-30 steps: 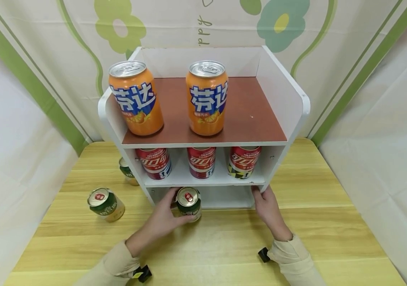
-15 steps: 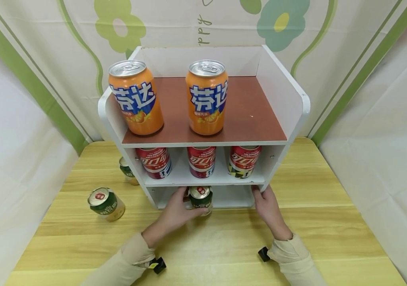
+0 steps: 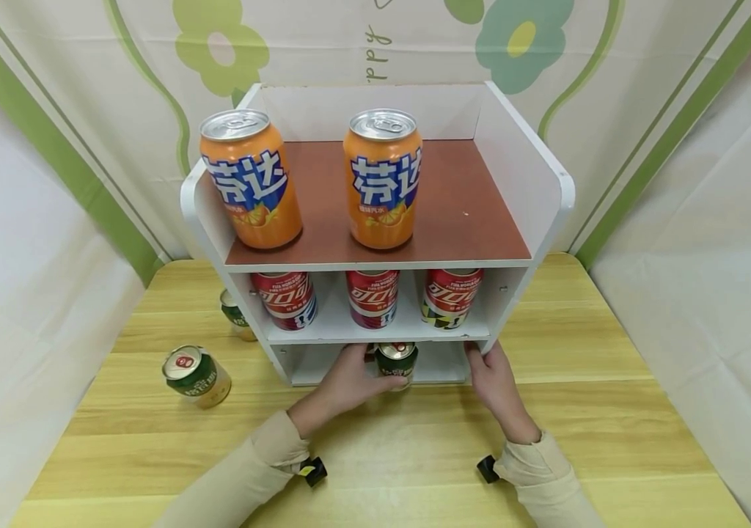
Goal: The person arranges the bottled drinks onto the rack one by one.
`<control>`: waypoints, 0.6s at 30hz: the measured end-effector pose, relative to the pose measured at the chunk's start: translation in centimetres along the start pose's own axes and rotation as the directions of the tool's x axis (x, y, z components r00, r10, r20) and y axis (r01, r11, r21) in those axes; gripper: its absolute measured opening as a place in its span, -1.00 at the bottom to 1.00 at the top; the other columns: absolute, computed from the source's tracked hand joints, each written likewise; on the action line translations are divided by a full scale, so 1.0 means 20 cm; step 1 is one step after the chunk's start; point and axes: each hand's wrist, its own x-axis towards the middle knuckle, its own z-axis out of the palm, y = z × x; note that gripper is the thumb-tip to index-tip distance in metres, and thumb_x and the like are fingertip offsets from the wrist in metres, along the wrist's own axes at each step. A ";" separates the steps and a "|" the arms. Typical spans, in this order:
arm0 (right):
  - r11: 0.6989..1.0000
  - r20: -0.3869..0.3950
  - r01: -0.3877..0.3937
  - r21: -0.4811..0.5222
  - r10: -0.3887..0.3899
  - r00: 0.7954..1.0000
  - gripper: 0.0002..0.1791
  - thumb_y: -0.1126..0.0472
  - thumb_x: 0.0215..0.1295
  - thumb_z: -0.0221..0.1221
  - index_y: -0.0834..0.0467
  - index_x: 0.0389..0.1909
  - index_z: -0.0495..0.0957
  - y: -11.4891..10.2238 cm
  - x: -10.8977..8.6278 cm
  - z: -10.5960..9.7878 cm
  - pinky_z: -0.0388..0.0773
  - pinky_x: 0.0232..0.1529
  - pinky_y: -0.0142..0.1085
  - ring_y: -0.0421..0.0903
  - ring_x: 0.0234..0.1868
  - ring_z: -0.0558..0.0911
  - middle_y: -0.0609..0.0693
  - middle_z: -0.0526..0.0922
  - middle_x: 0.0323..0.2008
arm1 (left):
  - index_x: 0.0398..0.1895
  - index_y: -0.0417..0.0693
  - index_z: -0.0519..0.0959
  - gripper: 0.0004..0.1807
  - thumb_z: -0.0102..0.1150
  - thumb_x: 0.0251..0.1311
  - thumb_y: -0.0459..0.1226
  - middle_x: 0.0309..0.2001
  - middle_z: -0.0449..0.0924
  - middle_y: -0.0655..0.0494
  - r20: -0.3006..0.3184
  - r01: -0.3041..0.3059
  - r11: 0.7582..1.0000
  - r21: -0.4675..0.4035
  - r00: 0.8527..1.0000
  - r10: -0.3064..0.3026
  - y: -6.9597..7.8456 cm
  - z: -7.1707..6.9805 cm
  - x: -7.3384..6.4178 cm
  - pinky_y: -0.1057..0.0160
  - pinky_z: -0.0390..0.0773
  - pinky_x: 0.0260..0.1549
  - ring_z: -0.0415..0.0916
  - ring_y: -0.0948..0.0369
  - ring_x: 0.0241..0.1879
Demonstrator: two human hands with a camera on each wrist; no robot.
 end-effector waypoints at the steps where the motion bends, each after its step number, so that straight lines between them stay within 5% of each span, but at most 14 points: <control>1: 1.000 0.001 -0.001 0.001 0.001 1.000 -0.38 0.08 0.68 -0.20 0.29 0.58 -0.01 0.00 0.00 0.00 0.12 0.42 0.33 0.24 0.50 0.12 0.32 0.15 0.51 | 0.40 -0.07 0.38 -0.12 0.60 0.02 -0.11 0.22 0.56 0.00 -0.001 -0.002 1.000 0.000 1.000 0.002 0.00 0.01 0.01 0.12 0.55 0.20 0.50 0.08 0.22; 11: 1.000 0.000 0.017 -0.018 -0.017 1.000 -0.40 0.11 0.67 -0.19 0.29 0.57 0.02 0.00 -0.01 -0.01 0.16 0.40 0.34 0.28 0.50 0.14 0.32 0.17 0.50 | 0.47 -0.05 0.29 -0.08 0.58 0.04 -0.23 0.32 0.48 0.02 0.003 -0.058 0.996 -0.062 0.998 0.058 0.04 0.09 0.07 0.20 0.47 0.30 0.44 0.11 0.30; 18: 1.000 -0.002 0.022 -0.011 -0.022 1.000 -0.39 0.12 0.67 -0.17 0.30 0.57 0.02 0.01 -0.01 0.00 0.16 0.40 0.34 0.29 0.50 0.14 0.33 0.17 0.51 | 0.48 -0.02 0.29 -0.06 0.60 0.03 -0.20 0.34 0.47 0.08 0.018 -0.116 0.993 -0.017 0.993 0.117 0.04 0.14 0.12 0.29 0.42 0.31 0.41 0.21 0.32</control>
